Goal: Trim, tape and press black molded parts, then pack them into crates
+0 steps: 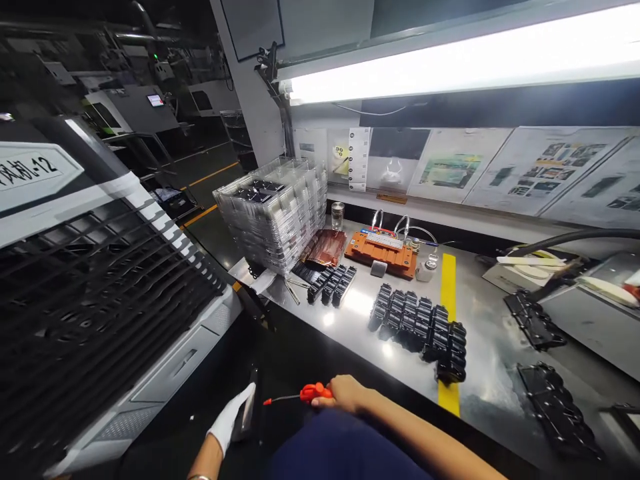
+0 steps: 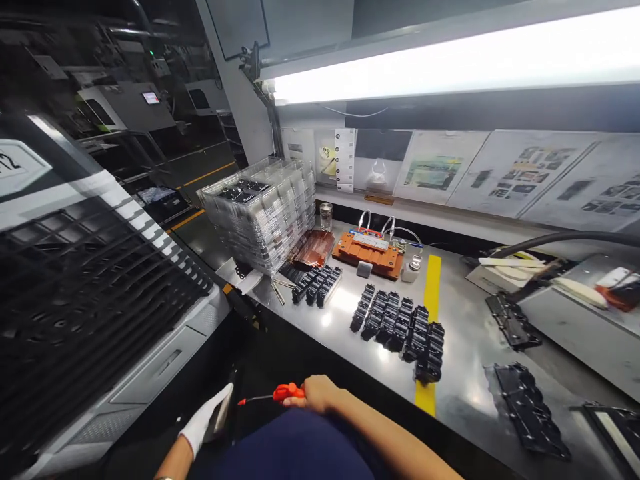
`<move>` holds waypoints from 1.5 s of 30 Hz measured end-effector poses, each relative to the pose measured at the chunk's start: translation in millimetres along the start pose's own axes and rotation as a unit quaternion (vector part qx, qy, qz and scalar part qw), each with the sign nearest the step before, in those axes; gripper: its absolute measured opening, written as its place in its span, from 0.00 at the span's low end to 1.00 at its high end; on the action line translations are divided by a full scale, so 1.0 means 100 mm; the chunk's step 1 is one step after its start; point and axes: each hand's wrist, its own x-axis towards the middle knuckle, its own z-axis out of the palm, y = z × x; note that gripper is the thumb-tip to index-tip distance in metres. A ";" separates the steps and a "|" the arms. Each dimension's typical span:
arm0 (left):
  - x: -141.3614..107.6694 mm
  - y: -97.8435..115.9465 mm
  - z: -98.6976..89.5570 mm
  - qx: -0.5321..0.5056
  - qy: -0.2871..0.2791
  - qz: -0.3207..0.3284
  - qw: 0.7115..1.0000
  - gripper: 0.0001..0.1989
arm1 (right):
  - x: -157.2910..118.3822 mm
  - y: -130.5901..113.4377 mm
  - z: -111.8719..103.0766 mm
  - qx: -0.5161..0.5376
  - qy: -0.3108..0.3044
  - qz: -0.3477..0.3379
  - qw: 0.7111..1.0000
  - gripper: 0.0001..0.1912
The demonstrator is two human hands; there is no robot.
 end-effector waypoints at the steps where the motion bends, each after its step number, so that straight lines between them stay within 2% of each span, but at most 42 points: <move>1: 0.02 -0.06 -0.04 -0.006 -0.002 0.019 1.000 0.17 | 0.03 -0.08 -0.01 -0.001 0.001 -0.001 1.000 0.34; 2: 0.04 -0.12 -0.08 0.005 0.001 0.046 0.999 0.16 | 0.06 -0.16 -0.01 -0.002 0.002 0.000 1.000 0.34; 4: 0.08 -0.25 -0.18 0.093 0.024 0.107 0.990 0.16 | 0.12 -0.28 0.00 -0.005 0.004 0.009 1.000 0.33; 6: 0.12 -0.37 -0.30 0.226 0.058 0.161 0.959 0.19 | 0.16 -0.36 0.03 -0.004 0.001 0.022 1.000 0.33; 8: 0.15 -0.47 -0.46 0.301 0.069 0.183 0.934 0.22 | 0.18 -0.41 0.06 0.005 -0.005 0.037 0.999 0.32; 10: 0.17 -0.51 -0.61 0.262 0.027 0.174 0.949 0.22 | 0.18 -0.44 0.11 0.028 0.017 0.053 0.998 0.32; 12: 0.20 -0.49 -0.72 0.136 -0.034 0.152 0.978 0.20 | 0.18 -0.47 0.15 0.057 0.067 0.056 0.995 0.32; 14: 0.23 -0.40 -0.77 -0.015 -0.044 0.127 0.991 0.19 | 0.18 -0.52 0.17 0.064 0.077 0.048 0.994 0.32; 16: 0.24 -0.25 -0.73 -0.120 -0.007 0.089 0.989 0.19 | 0.21 -0.59 0.15 0.036 0.021 0.031 0.999 0.33; 18: 0.22 -0.06 -0.63 -0.145 0.038 0.059 0.987 0.18 | 0.25 -0.65 0.13 -0.006 -0.030 0.010 0.999 0.34; 19: 0.22 0.05 -0.56 -0.124 0.073 0.051 0.988 0.17 | 0.27 -0.68 0.13 -0.026 -0.038 -0.001 0.999 0.35; 21: 0.23 0.24 -0.42 -0.041 0.120 0.099 0.987 0.17 | 0.30 -0.70 0.13 -0.055 -0.028 -0.010 0.998 0.37; 24: 0.29 0.45 -0.26 -0.024 0.148 0.112 0.982 0.16 | 0.31 -0.66 0.16 -0.068 -0.015 0.000 0.998 0.38; 30: 0.27 0.66 -0.10 0.006 0.155 0.131 0.979 0.16 | 0.20 -0.52 0.15 -0.074 -0.007 0.027 0.997 0.37; 34: 0.27 0.70 0.00 0.016 0.153 0.142 0.978 0.17 | 0.14 -0.41 0.14 -0.069 -0.006 0.050 0.996 0.38; 39: 0.30 0.72 0.13 0.017 0.152 0.147 0.977 0.19 | 0.12 -0.31 0.15 -0.064 -0.007 0.041 0.997 0.38; 42: 0.26 0.73 0.17 0.004 0.131 0.134 0.982 0.17 | 0.12 -0.24 0.11 -0.050 0.004 0.049 0.998 0.39; 45: 0.19 0.67 0.16 -0.018 0.085 0.125 0.988 0.18 | 0.15 -0.17 0.03 -0.033 0.041 0.091 0.995 0.40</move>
